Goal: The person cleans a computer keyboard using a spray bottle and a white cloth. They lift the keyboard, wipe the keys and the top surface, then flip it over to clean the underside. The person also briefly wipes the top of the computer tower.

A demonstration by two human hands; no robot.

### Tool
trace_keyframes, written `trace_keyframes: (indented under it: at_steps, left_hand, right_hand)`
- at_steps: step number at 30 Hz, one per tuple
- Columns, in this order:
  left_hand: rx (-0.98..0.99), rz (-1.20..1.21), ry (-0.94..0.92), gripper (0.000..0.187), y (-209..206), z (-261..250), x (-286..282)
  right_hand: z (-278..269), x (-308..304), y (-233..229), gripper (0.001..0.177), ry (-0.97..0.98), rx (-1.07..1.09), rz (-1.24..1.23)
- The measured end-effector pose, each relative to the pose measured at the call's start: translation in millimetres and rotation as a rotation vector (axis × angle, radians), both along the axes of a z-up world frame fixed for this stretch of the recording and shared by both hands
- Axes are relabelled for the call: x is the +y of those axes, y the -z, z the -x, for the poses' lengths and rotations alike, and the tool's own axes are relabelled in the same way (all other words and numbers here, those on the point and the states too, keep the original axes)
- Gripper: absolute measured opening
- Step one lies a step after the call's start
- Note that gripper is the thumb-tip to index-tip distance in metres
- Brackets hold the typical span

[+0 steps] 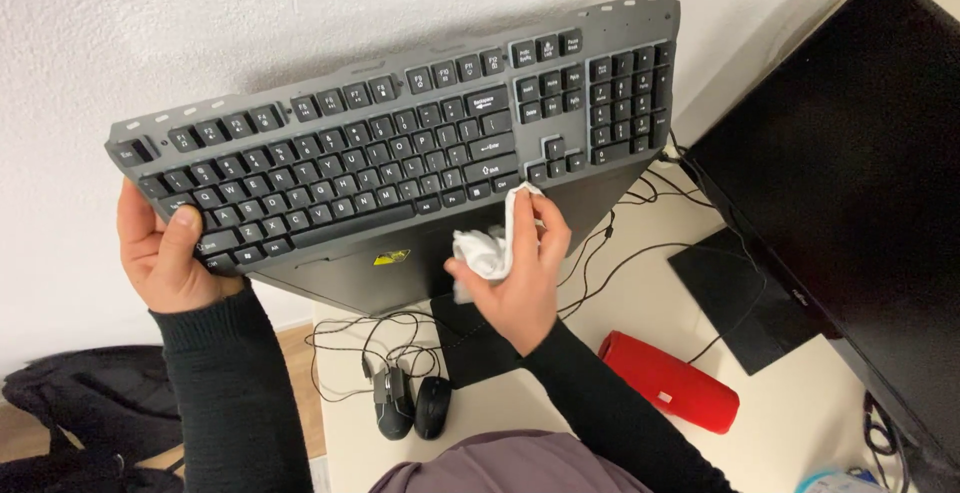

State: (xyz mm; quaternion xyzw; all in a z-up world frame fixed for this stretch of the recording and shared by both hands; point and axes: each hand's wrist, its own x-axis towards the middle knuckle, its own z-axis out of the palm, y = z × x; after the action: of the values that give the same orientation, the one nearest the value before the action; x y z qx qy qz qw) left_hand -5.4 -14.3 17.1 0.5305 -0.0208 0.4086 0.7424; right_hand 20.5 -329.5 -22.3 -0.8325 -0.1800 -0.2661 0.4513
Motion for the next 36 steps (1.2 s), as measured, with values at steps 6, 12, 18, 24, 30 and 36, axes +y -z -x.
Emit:
trace_keyframes:
  at_steps: [6, 12, 18, 24, 30, 36]
  left_hand:
    - [0.021, -0.011, -0.024, 0.065, 1.6, -1.1, 4.2]
    - [-0.036, -0.015, 0.002, 0.062, 10.6, -4.0, 9.8]
    - [-0.006, 0.006, 0.013, 0.065, -2.7, -0.2, 0.0]
    - [0.002, 0.000, 0.009, 0.068, -2.6, 0.2, -0.8]
    - [-0.010, -0.019, 0.029, 0.066, -3.1, 1.0, -1.3]
    - [-0.009, -0.015, 0.015, 0.065, -2.1, 1.3, -3.0]
  right_hand:
    - [-7.2, 12.0, -14.1, 0.077, -0.009, 0.045, -0.189]
    - [-32.0, 2.1, -12.4, 0.026, 0.176, -0.133, -0.094]
    - [-31.0, -27.4, -13.0, 0.016, 0.148, 0.018, 0.010]
    - [-27.7, -28.3, -42.1, 0.013, 0.132, -0.015, 0.013]
    - [-38.9, -25.2, -53.6, 0.012, 0.144, -0.070, 0.074]
    - [-41.9, -18.9, -57.5, 0.006, 0.161, -0.118, 0.008]
